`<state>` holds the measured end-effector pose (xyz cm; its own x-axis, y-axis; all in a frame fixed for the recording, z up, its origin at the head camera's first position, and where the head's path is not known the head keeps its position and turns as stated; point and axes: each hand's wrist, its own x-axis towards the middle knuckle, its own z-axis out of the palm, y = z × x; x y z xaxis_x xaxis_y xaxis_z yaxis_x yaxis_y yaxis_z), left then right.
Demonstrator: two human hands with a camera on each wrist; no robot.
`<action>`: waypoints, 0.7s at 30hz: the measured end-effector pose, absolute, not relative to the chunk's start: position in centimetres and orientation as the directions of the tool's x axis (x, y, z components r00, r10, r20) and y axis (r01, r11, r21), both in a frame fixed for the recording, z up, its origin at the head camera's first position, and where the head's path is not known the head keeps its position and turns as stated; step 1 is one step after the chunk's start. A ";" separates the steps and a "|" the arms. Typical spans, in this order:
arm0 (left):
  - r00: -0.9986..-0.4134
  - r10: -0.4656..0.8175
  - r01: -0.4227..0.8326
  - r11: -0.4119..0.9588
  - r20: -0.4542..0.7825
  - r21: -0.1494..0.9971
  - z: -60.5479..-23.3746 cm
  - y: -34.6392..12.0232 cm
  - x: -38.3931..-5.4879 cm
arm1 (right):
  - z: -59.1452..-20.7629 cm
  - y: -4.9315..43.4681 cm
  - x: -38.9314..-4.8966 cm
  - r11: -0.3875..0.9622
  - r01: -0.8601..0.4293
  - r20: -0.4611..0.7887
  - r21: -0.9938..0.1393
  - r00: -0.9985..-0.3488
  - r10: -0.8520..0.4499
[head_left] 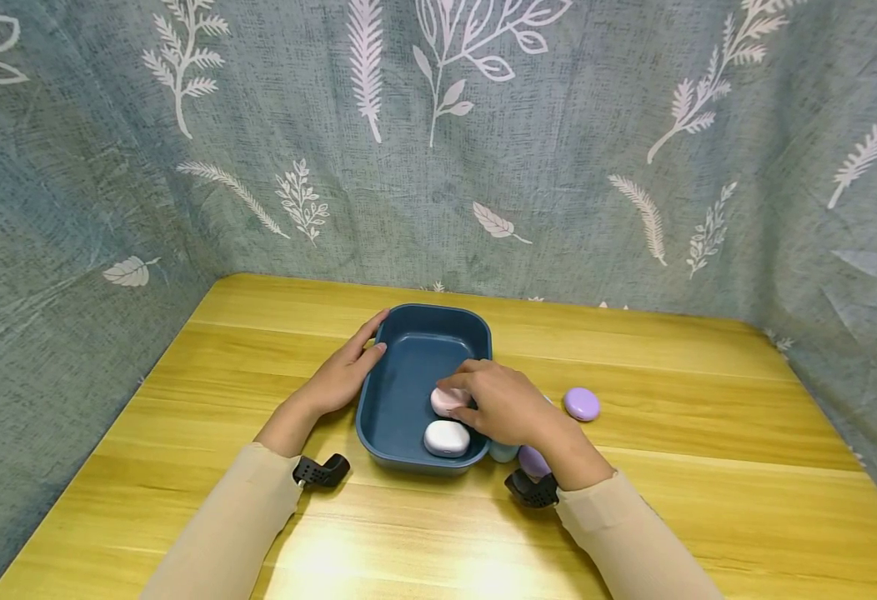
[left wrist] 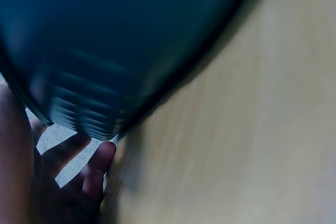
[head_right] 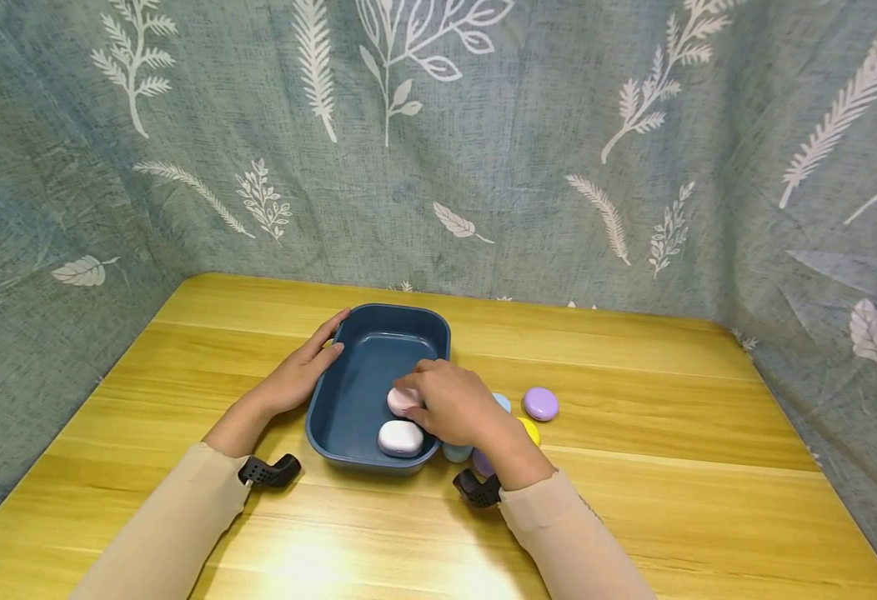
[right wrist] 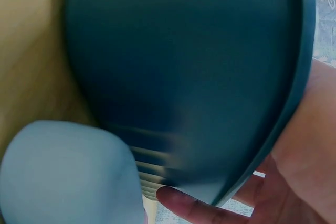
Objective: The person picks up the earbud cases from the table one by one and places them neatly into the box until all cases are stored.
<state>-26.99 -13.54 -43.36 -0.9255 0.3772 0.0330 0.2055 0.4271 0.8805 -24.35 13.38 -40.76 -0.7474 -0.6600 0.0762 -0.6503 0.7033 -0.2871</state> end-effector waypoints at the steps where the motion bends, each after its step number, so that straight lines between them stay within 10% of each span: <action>1: -0.925 0.378 0.206 0.428 0.033 0.880 -43.4 -13.5 -27.0 | -40.8 13.4 -24.3 0.702 -0.651 0.077 -0.288 -0.746 -0.661; 21: -0.928 0.371 0.213 0.426 0.045 0.879 -43.5 -13.5 -26.7 | -41.0 13.3 -24.2 0.717 -0.643 0.048 -0.269 -0.752 -0.657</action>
